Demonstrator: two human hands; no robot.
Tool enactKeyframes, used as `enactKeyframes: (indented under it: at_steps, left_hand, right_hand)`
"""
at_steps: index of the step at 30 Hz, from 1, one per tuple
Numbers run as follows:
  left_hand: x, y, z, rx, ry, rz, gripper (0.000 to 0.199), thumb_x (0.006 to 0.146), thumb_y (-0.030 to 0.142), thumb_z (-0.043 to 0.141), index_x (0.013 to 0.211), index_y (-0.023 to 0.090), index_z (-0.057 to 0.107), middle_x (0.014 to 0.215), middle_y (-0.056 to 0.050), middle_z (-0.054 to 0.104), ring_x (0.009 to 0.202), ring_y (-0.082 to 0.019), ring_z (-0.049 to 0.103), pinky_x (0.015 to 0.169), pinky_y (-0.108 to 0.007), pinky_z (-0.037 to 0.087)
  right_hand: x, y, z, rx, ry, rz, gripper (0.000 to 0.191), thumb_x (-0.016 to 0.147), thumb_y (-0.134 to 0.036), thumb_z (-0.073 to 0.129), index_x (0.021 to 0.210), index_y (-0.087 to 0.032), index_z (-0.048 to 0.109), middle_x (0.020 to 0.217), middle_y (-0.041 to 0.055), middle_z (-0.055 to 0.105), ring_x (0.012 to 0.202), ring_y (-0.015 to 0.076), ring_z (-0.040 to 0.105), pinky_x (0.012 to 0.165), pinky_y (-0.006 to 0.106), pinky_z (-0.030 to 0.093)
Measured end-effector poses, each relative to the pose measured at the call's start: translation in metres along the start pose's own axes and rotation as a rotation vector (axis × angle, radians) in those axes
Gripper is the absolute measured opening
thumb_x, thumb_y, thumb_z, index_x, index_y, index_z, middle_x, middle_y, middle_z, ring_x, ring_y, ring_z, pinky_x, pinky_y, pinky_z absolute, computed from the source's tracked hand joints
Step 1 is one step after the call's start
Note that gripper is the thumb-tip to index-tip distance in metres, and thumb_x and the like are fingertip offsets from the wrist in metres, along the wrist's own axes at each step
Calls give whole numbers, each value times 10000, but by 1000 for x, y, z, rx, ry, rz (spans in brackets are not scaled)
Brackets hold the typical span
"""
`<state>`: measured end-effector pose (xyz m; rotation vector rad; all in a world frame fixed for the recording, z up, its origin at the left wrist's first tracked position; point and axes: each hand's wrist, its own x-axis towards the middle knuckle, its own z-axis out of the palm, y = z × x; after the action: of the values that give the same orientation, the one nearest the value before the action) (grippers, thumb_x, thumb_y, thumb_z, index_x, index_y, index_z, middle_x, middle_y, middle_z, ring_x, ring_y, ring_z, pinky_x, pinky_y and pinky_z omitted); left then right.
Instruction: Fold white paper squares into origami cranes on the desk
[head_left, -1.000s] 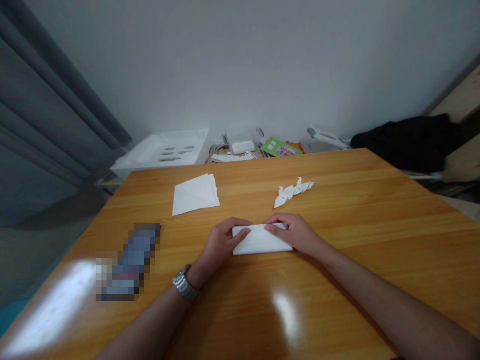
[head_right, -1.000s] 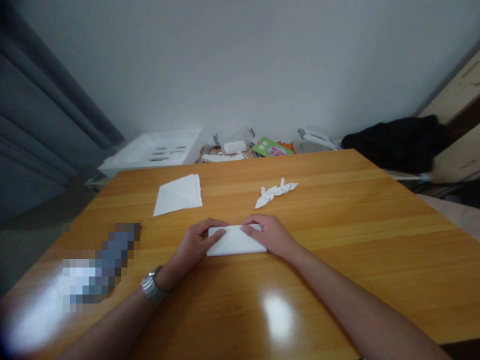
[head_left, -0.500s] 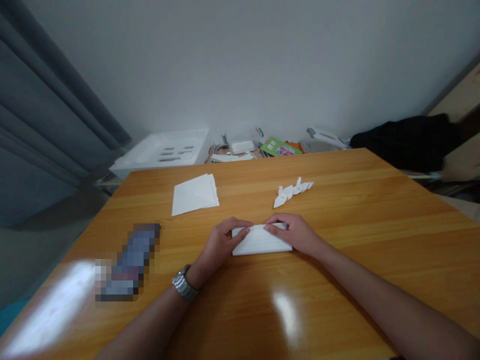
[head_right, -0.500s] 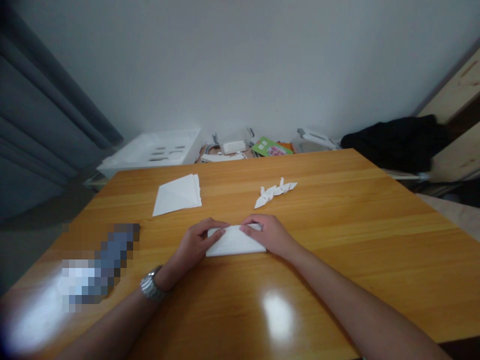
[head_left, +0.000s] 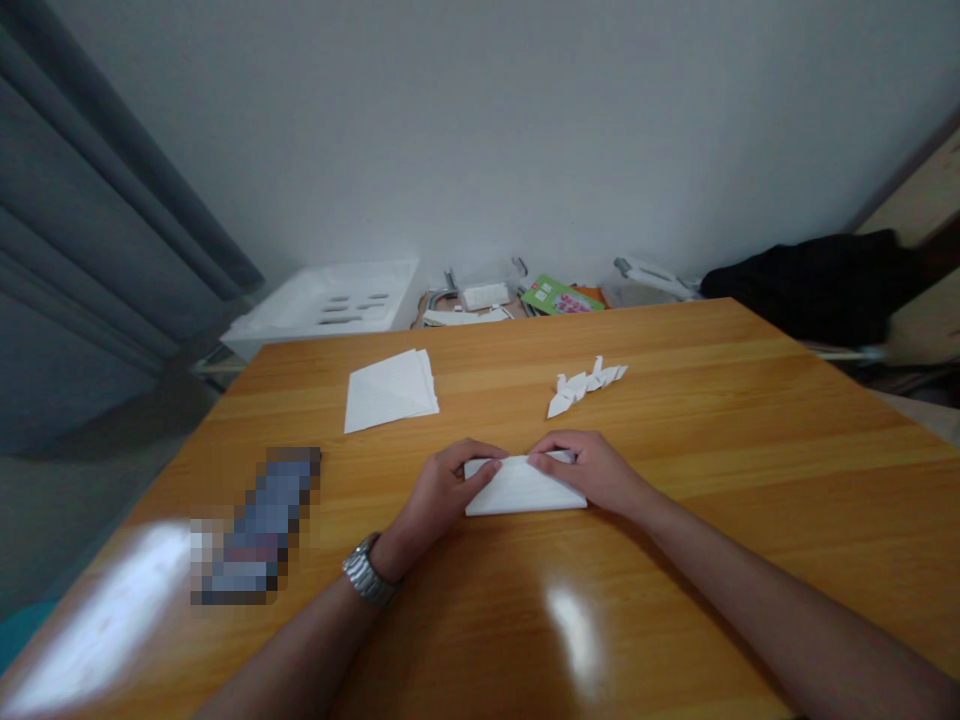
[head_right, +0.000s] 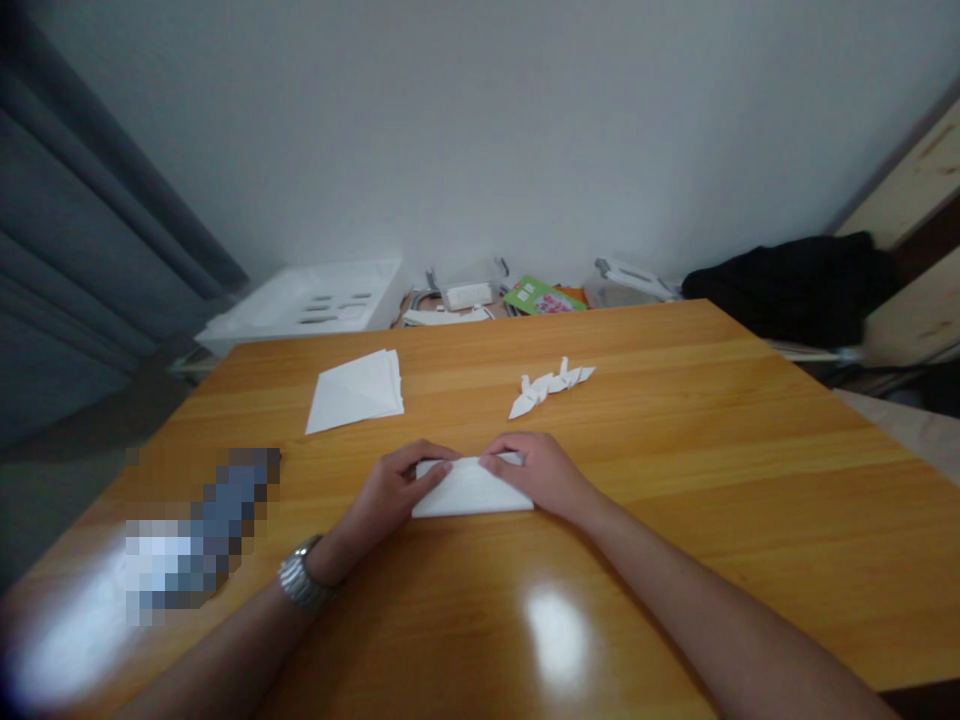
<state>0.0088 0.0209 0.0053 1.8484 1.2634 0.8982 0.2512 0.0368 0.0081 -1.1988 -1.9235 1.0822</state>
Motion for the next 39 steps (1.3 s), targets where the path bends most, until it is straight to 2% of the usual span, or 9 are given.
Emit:
enactKeyframes:
  at_steps: [5,8,12,16,25,33,39]
  left_hand:
    - [-1,7,-3,-48,-63,-5,315,976,417,547,990,177,751,975,-54,768,907,-192,688,782,-265,505]
    - [-1,9,-3,-65,-88,-2,338,988,424,519,1006,173,746,973,-55,766,894,-192,690,774,-269,516]
    - [-1,5,0,-20,-12,-16,205,901,355,653,975,188,747,950,-47,771,866,-192,697,780,-274,538]
    - [0,3,3,-16,22,-23,149,884,307,669,940,194,749,921,-38,772,851,-184,703,802,-276,550]
    - [-1,5,3,-33,25,8,165,901,298,664,979,203,774,985,-51,778,916,-194,706,865,-294,546]
    - [0,6,4,-17,35,13,147,904,284,663,957,208,777,957,-47,777,889,-193,705,837,-291,543]
    - [0,6,3,-8,29,24,150,909,284,660,957,210,782,959,-49,777,878,-192,707,827,-289,544]
  right_hand:
    - [-1,-2,0,-5,-12,-25,194,915,-360,653,898,-210,776,891,23,780,807,191,680,745,275,472]
    - [-1,-2,-1,-7,-16,-48,197,923,-364,647,905,-213,772,914,24,779,825,193,681,770,280,478]
    - [-1,-2,0,-8,-8,-57,214,925,-385,642,909,-211,766,905,32,776,823,201,680,773,289,487]
    - [-1,-1,1,-2,-15,-42,205,921,-377,644,903,-209,761,897,29,773,823,200,679,770,286,485]
    - [-2,-2,1,4,-21,-29,236,928,-395,628,921,-202,762,920,40,776,836,205,681,776,295,488]
    - [-1,-3,1,12,-18,-3,245,920,-418,635,917,-209,761,912,38,778,838,213,684,765,301,491]
    - [-1,-2,0,-3,-32,-37,244,936,-406,615,929,-208,757,913,35,775,831,207,680,771,298,492]
